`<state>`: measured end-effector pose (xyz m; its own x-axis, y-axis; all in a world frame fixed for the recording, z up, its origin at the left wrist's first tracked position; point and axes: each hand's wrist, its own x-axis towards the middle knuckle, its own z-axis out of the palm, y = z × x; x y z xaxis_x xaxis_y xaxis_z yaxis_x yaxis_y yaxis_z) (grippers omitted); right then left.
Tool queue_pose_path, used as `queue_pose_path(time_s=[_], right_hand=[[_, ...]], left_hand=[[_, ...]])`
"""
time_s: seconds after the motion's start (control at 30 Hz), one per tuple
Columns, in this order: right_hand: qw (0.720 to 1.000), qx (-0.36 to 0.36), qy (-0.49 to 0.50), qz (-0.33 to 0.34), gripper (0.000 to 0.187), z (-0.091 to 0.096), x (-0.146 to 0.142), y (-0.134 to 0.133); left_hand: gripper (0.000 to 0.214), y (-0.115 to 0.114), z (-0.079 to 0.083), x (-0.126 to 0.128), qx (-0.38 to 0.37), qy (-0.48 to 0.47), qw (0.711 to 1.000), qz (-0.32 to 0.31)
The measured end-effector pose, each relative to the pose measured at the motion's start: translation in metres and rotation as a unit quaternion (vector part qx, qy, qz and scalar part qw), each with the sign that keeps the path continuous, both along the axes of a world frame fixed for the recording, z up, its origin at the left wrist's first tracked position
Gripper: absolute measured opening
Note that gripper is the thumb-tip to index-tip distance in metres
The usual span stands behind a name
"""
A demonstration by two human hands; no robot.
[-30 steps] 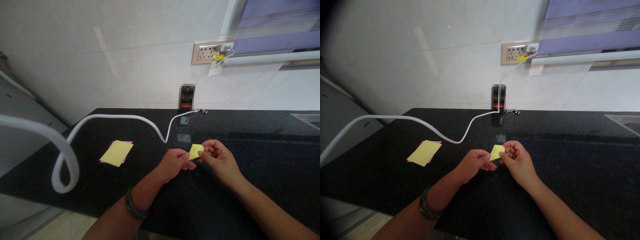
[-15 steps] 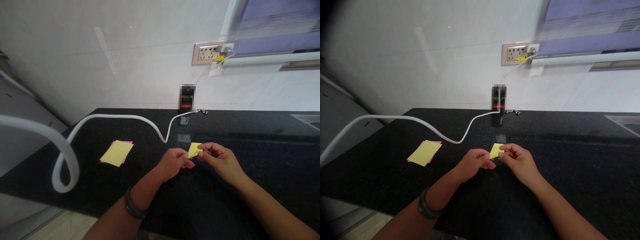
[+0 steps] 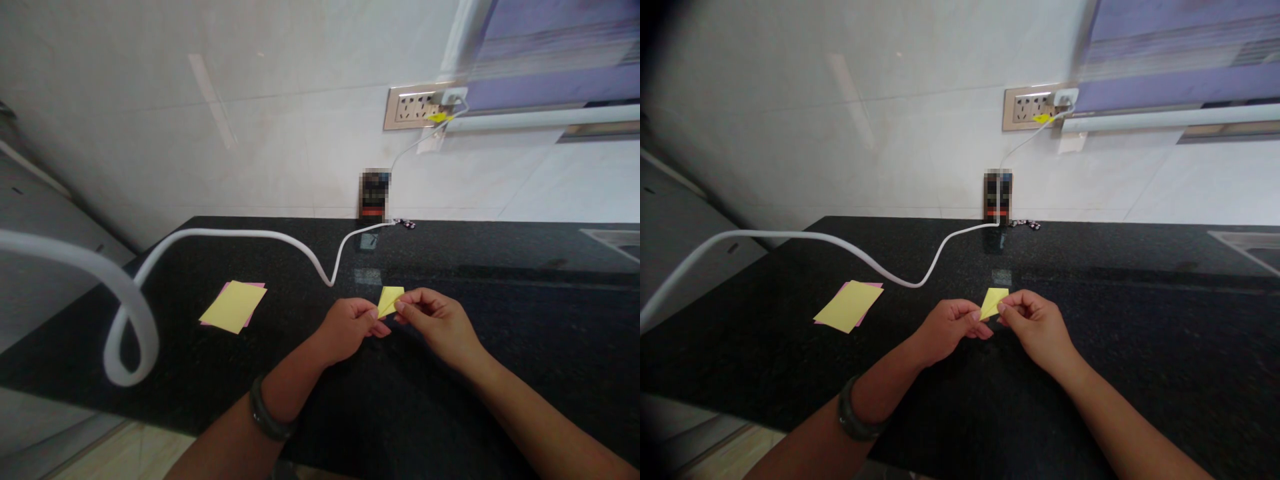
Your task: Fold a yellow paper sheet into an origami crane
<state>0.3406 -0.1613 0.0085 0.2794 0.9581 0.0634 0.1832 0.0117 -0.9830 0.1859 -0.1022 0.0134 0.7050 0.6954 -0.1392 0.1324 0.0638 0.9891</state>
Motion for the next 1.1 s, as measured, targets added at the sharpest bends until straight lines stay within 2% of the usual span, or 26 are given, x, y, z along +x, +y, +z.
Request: queue_pose_path(time_s=[0.23, 0.4, 0.63, 0.97, 1.1], right_hand=[[1.0, 0.002, -0.01, -0.008, 0.016, 0.002, -0.001, 0.0], [1.0, 0.005, -0.017, -0.006, 0.013, 0.0, -0.001, 0.0], [1.0, 0.018, -0.022, 0.001, 0.011, 0.001, -0.006, -0.001], [1.0, -0.005, -0.005, 0.009, 0.014, 0.003, -0.006, -0.002], [1.0, 0.003, 0.008, -0.001, 0.017, 0.001, -0.006, -0.002]], left_hand=[[0.023, 0.0, -0.001, -0.001, 0.008, -0.001, 1.0, -0.005], [0.03, -0.001, -0.003, 0.001, -0.022, 0.007, 1.0, 0.001], [0.033, -0.004, -0.01, 0.0, 0.039, 0.011, 0.999, 0.001], [0.023, -0.007, -0.001, 0.001, -0.05, -0.017, 0.998, 0.019], [0.024, -0.007, 0.001, 0.002, -0.063, -0.02, 0.998, 0.02]])
